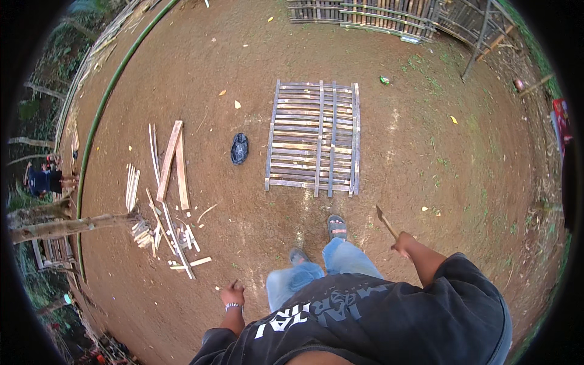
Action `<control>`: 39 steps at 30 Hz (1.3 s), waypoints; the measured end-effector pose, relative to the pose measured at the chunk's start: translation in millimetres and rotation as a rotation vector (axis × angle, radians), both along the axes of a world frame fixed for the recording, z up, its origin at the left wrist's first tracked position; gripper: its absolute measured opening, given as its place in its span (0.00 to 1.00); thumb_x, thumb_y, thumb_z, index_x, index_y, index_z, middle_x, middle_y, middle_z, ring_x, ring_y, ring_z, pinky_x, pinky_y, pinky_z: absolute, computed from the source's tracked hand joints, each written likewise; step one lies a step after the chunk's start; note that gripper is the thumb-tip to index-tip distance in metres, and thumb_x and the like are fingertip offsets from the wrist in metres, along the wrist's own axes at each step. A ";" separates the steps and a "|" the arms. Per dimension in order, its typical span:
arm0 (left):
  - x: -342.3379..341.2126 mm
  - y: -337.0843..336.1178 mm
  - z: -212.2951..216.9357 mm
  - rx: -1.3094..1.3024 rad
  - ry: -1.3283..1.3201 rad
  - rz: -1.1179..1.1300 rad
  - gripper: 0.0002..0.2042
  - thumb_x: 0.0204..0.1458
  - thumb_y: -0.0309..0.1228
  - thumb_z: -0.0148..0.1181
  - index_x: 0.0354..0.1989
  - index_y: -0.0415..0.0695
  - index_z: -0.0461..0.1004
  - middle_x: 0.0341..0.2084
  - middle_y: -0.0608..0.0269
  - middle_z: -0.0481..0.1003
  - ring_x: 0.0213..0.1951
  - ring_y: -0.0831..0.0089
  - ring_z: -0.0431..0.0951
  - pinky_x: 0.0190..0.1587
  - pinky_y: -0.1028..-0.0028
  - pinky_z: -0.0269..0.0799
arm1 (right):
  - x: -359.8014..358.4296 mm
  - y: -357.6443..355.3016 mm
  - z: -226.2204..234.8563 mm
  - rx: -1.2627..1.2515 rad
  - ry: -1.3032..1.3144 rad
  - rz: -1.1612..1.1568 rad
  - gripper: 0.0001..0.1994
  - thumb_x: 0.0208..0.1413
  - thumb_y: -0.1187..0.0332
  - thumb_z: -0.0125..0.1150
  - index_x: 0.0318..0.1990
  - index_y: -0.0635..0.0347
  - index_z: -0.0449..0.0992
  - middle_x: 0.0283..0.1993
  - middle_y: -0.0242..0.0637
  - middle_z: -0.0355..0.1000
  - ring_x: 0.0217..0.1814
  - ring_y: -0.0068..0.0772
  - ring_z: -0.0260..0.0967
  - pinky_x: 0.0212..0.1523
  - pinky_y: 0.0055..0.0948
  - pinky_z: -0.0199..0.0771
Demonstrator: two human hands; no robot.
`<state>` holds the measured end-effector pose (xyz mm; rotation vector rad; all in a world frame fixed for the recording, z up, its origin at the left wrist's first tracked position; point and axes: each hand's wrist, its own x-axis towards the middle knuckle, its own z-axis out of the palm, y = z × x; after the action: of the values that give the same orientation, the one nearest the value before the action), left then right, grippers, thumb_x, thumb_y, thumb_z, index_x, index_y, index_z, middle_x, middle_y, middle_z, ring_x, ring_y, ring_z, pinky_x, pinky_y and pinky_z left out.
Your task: The person hammers nails into a wooden pallet using a hammer. They repeatedly pick up nails from a black plastic bag and drive them into the wooden slats of the pallet.
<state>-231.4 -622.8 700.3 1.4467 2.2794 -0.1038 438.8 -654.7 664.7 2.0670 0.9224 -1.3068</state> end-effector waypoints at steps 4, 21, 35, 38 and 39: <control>35.5 66.3 19.4 0.108 -0.307 0.077 0.19 0.52 0.35 0.69 0.53 0.47 0.82 0.23 0.58 0.81 0.25 0.70 0.78 0.33 0.66 0.73 | -56.5 11.3 2.1 0.175 0.069 -0.202 0.32 0.45 0.52 0.76 0.47 0.74 0.77 0.40 0.59 0.80 0.44 0.53 0.81 0.44 0.42 0.81; -164.4 -160.3 -50.8 -0.159 -0.127 0.356 0.23 0.48 0.32 0.65 0.56 0.50 0.80 0.51 0.46 0.79 0.55 0.50 0.78 0.60 0.57 0.72 | -114.6 -38.2 -32.6 0.062 0.092 0.357 0.16 0.51 0.56 0.71 0.36 0.62 0.84 0.30 0.46 0.80 0.33 0.39 0.78 0.37 0.45 0.77; -55.1 -80.8 -17.0 -0.058 -0.352 0.177 0.28 0.56 0.53 0.60 0.62 0.53 0.75 0.57 0.48 0.76 0.58 0.49 0.76 0.61 0.57 0.70 | -140.6 8.9 64.3 0.413 0.110 0.338 0.15 0.51 0.62 0.72 0.39 0.64 0.80 0.28 0.42 0.76 0.31 0.36 0.74 0.35 0.43 0.75; -24.2 -56.8 -28.2 -0.055 -0.447 -0.009 0.32 0.56 0.55 0.61 0.65 0.49 0.73 0.60 0.45 0.73 0.61 0.48 0.74 0.64 0.57 0.68 | -144.6 19.5 70.4 0.624 0.258 0.450 0.15 0.51 0.63 0.72 0.39 0.65 0.79 0.28 0.42 0.76 0.31 0.36 0.74 0.35 0.42 0.74; -6.1 -47.0 -15.1 -0.042 -0.484 -0.056 0.33 0.55 0.56 0.61 0.65 0.48 0.72 0.60 0.45 0.73 0.61 0.47 0.74 0.64 0.58 0.68 | -153.7 25.6 74.1 0.700 0.315 0.495 0.15 0.51 0.64 0.72 0.40 0.65 0.79 0.27 0.41 0.75 0.31 0.35 0.73 0.35 0.42 0.74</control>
<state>-237.4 -669.8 685.2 1.3403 1.8337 0.1645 285.1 -629.1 738.8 1.8957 2.1180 -1.1399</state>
